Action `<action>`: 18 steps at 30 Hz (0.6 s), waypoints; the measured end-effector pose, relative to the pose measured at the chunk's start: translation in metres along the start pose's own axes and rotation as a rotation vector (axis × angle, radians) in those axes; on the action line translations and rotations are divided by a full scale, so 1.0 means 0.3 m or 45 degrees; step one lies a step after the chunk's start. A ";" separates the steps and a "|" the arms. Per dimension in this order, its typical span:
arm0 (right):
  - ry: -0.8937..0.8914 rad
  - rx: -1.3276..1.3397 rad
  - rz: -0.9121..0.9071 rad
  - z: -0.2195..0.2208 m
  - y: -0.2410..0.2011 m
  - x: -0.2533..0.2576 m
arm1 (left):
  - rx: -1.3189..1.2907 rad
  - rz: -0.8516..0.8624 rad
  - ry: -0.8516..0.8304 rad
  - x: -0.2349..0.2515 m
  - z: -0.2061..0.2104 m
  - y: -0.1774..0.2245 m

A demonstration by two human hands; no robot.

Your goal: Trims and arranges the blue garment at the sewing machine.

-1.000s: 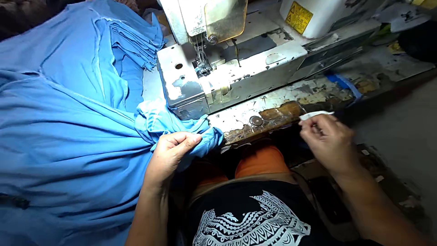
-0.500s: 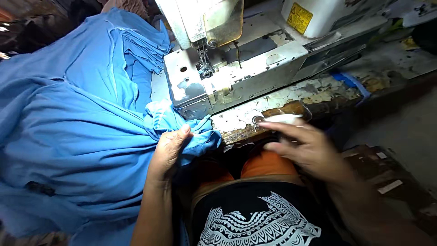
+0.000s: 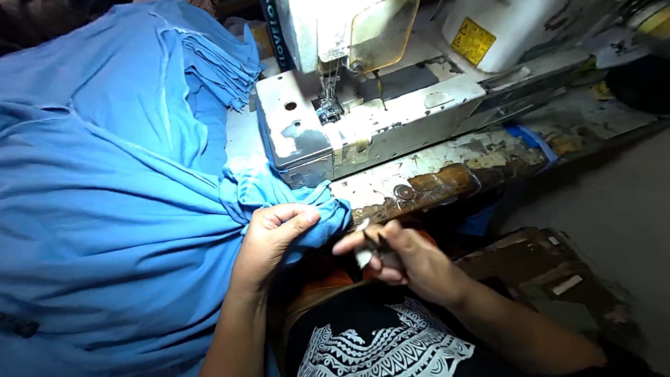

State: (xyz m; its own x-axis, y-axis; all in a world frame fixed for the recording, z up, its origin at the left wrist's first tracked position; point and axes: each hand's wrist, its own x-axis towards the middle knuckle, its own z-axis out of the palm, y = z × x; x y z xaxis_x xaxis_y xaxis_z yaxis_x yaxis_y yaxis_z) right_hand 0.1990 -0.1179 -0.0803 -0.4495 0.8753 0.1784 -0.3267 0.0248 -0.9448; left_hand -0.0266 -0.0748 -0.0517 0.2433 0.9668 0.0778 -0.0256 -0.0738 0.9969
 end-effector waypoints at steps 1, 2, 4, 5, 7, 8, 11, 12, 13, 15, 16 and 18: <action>-0.088 0.147 0.119 0.015 0.003 0.007 | -0.005 0.012 -0.009 0.003 0.001 -0.002; -0.129 0.289 0.230 0.026 0.010 0.019 | -0.014 0.022 -0.015 0.006 0.002 -0.004; -0.100 0.546 0.364 0.038 0.033 0.045 | -0.034 0.042 -0.032 0.007 -0.001 -0.008; -0.060 0.642 0.406 0.041 0.041 0.056 | -0.041 0.050 -0.044 0.006 -0.003 -0.010; 0.013 0.734 0.463 0.046 0.048 0.075 | -0.042 0.055 -0.056 0.001 -0.007 -0.012; 0.028 0.751 0.470 0.046 0.049 0.081 | -0.044 0.054 -0.056 0.000 -0.006 -0.011; 0.040 0.764 0.464 0.041 0.053 0.084 | -0.048 0.044 -0.074 0.002 -0.004 -0.011; 0.040 0.769 0.457 0.039 0.056 0.082 | -0.036 0.040 -0.075 0.004 -0.002 -0.011; 0.040 0.773 0.452 0.037 0.058 0.078 | -0.017 0.037 -0.074 0.006 0.000 -0.009; 0.045 0.782 0.448 0.033 0.060 0.071 | -0.006 0.031 -0.072 0.008 0.006 -0.007; 0.043 0.787 0.448 0.031 0.060 0.069 | -0.007 0.033 -0.073 0.008 0.008 -0.007; 0.035 0.792 0.451 0.026 0.058 0.068 | -0.009 0.038 -0.070 0.009 0.013 -0.008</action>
State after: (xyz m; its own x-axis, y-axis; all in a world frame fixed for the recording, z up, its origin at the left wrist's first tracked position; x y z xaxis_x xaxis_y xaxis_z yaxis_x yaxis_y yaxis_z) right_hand 0.1778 -0.1033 -0.0911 -0.5979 0.7917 -0.1249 -0.5820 -0.5360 -0.6115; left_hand -0.0223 -0.0728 -0.0538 0.2954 0.9493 0.1080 -0.0406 -0.1004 0.9941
